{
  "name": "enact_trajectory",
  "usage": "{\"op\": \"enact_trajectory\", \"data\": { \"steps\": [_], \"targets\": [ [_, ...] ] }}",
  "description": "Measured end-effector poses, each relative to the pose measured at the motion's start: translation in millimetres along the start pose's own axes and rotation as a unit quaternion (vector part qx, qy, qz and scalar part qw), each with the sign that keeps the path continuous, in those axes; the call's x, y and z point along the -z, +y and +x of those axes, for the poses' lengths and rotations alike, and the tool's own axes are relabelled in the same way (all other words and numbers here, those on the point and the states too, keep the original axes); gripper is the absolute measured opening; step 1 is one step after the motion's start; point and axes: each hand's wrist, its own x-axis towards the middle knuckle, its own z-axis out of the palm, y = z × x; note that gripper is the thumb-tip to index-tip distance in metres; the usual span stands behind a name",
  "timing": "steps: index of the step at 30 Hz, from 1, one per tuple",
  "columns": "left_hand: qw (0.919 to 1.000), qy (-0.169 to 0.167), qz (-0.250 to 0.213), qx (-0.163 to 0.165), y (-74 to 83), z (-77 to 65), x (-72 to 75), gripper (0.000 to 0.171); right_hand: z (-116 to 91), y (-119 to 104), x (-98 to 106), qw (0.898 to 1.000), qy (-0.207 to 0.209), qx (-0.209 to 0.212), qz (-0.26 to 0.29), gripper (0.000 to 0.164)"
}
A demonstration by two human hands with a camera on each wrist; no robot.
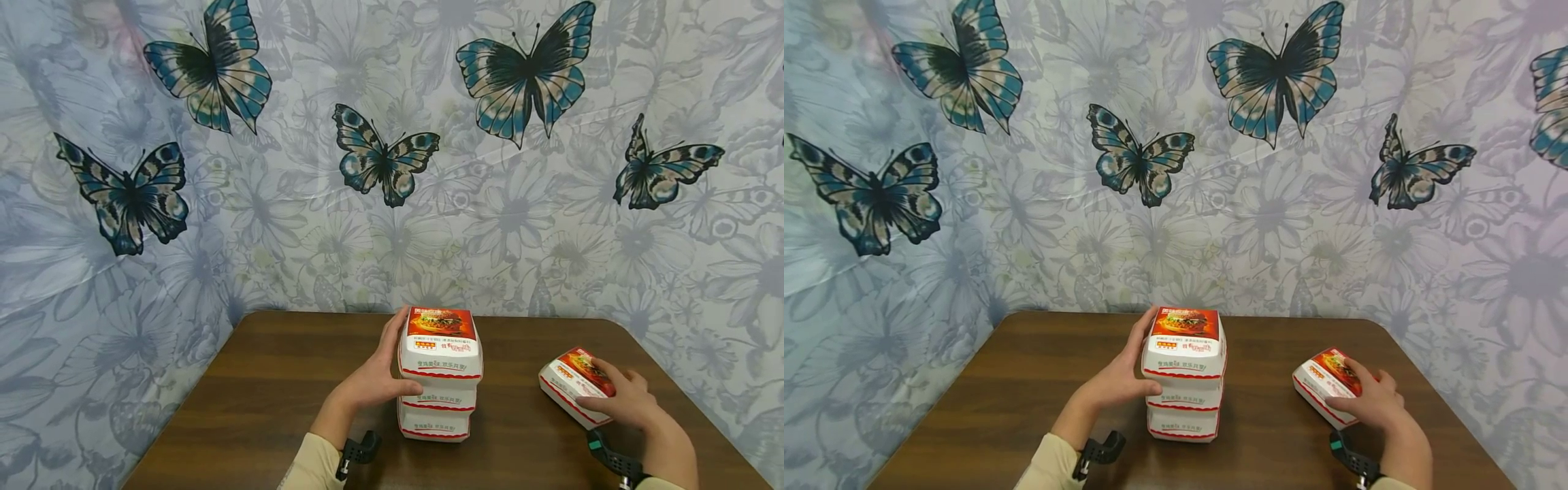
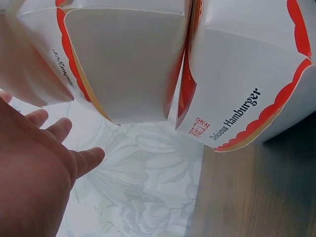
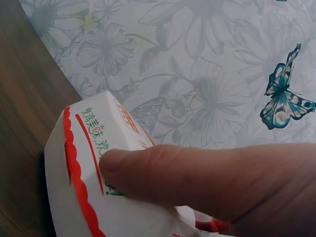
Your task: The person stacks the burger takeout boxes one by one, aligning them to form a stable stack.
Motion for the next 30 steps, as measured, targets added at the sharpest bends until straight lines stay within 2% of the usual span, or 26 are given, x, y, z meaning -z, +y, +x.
{"op": "enact_trajectory", "data": {
  "steps": [12, 17, 23, 30],
  "targets": [
    [1.0, 0.0, 0.0, -0.009, 4.3, -1.5, 1.1, 0.126, 4.7, -8.1, -3.0, 0.999, 0.045, 0.009, 0.005, 0.096],
    [0.9999, 0.004, 0.009, -0.01, 3.6, -1.4, 0.4, 0.124, 5.6, -13.2, -5.1, 0.997, 0.078, 0.019, 0.009, 0.096],
    [0.9999, 0.007, 0.009, -0.012, 4.3, -1.4, 0.5, 0.124, 8.0, -21.2, -6.5, 0.993, 0.114, 0.023, 0.022, 0.101],
    [1.0, 0.001, 0.002, -0.008, 5.6, -2.0, 1.0, 0.125, 10.1, -31.3, -8.3, 0.983, 0.171, 0.049, 0.033, 0.093]
  ]
}}
